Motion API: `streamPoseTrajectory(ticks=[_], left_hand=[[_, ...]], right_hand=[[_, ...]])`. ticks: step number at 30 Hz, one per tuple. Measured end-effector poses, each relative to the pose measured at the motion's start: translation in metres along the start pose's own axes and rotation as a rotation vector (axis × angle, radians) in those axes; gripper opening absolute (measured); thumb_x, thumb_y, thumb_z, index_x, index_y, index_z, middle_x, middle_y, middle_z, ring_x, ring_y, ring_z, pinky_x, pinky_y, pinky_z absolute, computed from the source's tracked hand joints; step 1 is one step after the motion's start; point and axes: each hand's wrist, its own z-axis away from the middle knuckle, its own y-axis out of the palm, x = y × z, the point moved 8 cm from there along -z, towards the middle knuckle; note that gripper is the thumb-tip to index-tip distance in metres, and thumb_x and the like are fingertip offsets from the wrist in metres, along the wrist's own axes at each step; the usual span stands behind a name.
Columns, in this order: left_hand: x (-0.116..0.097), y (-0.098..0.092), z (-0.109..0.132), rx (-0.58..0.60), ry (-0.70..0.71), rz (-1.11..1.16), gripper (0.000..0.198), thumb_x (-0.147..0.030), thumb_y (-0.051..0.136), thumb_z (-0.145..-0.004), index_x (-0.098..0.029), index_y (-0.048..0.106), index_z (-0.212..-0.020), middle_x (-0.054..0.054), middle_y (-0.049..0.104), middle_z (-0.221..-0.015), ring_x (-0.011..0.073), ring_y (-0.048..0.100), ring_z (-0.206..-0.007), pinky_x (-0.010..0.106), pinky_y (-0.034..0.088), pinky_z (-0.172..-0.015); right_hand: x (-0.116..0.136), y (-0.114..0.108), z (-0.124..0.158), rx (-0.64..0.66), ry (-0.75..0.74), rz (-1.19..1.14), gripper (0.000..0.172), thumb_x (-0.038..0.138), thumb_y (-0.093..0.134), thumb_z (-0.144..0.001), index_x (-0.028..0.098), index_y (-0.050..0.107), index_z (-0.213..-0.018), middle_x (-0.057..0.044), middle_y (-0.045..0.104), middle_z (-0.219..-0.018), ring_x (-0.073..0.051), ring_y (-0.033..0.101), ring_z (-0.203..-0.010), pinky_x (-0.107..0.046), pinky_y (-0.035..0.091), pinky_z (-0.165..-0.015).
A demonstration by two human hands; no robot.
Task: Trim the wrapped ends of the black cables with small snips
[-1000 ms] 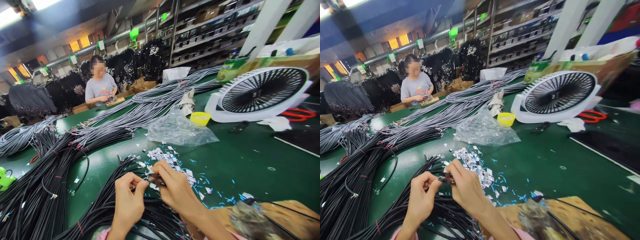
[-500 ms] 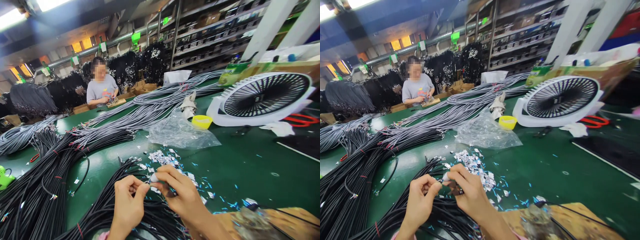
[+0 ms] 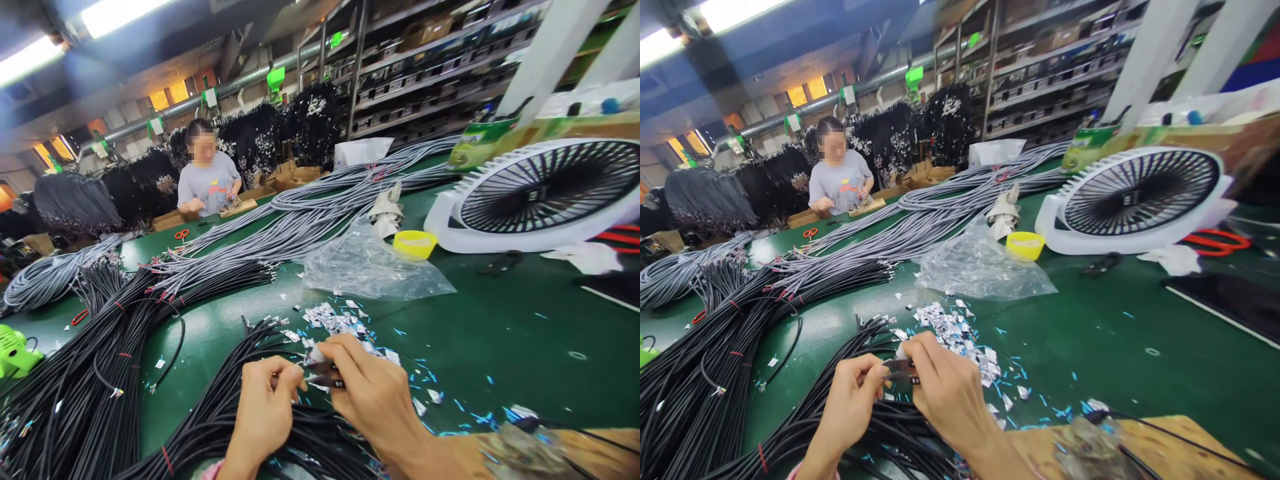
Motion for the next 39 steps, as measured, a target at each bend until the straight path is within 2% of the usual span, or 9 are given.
streamPoseTrajectory(ticks=[3,6,7,11,15,23,27,33,39], left_hand=[[0.002,-0.001,-0.001,0.023,-0.030,0.077,0.037,-0.045,0.049,-0.076,-0.016,0.052,-0.054,-0.004,0.039,-0.046,0.0096,0.035,-0.045,0.021,0.026,-0.046],[0.004,-0.005,0.000,0.010,-0.051,0.162,0.042,-0.054,0.055,-0.071,-0.016,0.053,-0.056,-0.004,0.039,-0.048,0.0096,0.033,-0.046,0.021,0.025,-0.045],[0.004,-0.006,0.000,0.000,-0.049,0.177,0.044,-0.058,0.055,-0.070,-0.015,0.054,-0.057,-0.004,0.039,-0.048,0.0096,0.033,-0.046,0.021,0.025,-0.046],[0.004,-0.007,0.000,-0.016,-0.019,0.162,0.055,-0.068,0.046,-0.074,-0.017,0.050,-0.053,-0.006,0.032,-0.046,0.0093,0.029,-0.045,0.022,0.024,-0.046],[0.006,-0.007,-0.001,-0.014,-0.006,0.158,0.059,-0.071,0.040,-0.076,-0.017,0.047,-0.053,-0.007,0.027,-0.045,0.0090,0.025,-0.044,0.022,0.021,-0.044],[0.004,-0.013,0.001,-0.094,0.001,0.135,0.056,-0.066,0.045,-0.078,-0.015,0.054,-0.057,-0.005,0.035,-0.048,0.0090,0.030,-0.045,0.021,0.024,-0.045],[0.003,-0.021,0.003,-0.202,0.010,0.141,0.051,-0.060,0.051,-0.078,-0.013,0.061,-0.063,0.000,0.051,-0.055,0.0117,0.043,-0.052,0.022,0.033,-0.050],[0.000,-0.028,0.008,-0.299,0.034,0.117,0.039,-0.049,0.058,-0.077,-0.013,0.064,-0.061,0.004,0.061,-0.059,0.0137,0.052,-0.055,0.022,0.041,-0.053],[-0.002,-0.024,0.009,-0.255,0.025,0.082,0.045,-0.049,0.051,-0.082,-0.014,0.060,-0.055,0.001,0.053,-0.053,0.0114,0.045,-0.049,0.021,0.035,-0.048]], right_hand=[[-0.008,-0.010,-0.001,-0.069,0.070,0.076,0.029,-0.003,0.036,-0.066,0.020,0.045,-0.080,-0.002,0.055,-0.068,-0.013,0.051,-0.046,-0.022,0.035,-0.042],[-0.033,-0.026,0.005,-0.234,0.330,0.129,0.016,0.005,0.044,-0.079,0.021,0.046,-0.076,-0.002,0.051,-0.068,-0.017,0.052,-0.053,-0.023,0.035,-0.044],[-0.038,-0.025,0.006,-0.247,0.371,0.051,0.013,0.010,0.046,-0.083,0.021,0.046,-0.076,-0.002,0.051,-0.067,-0.017,0.051,-0.054,-0.023,0.037,-0.046],[-0.035,-0.004,0.002,-0.126,0.358,-0.333,0.018,0.017,0.044,-0.090,0.022,0.049,-0.074,0.000,0.052,-0.066,-0.015,0.053,-0.056,-0.022,0.042,-0.050],[-0.028,0.001,0.001,-0.106,0.357,-0.513,0.017,0.013,0.049,-0.088,0.022,0.051,-0.074,0.001,0.054,-0.067,-0.014,0.053,-0.057,-0.021,0.043,-0.051],[-0.028,0.006,0.010,-0.041,0.454,-0.563,0.007,0.026,0.055,-0.087,0.021,0.058,-0.083,0.002,0.057,-0.061,-0.012,0.054,-0.047,-0.020,0.045,-0.042],[-0.027,0.010,0.010,0.040,0.467,-0.550,0.022,0.033,0.049,-0.089,0.020,0.061,-0.101,-0.003,0.068,-0.071,-0.017,0.066,-0.059,-0.022,0.054,-0.048],[-0.017,0.006,0.003,0.071,0.396,-0.563,0.023,0.030,0.050,-0.089,0.020,0.070,-0.087,-0.006,0.073,-0.074,-0.020,0.071,-0.066,-0.025,0.058,-0.056],[-0.015,0.006,-0.002,0.109,0.402,-0.626,0.030,0.032,0.046,-0.092,0.021,0.071,-0.080,-0.003,0.068,-0.059,-0.018,0.067,-0.053,-0.023,0.053,-0.040]])
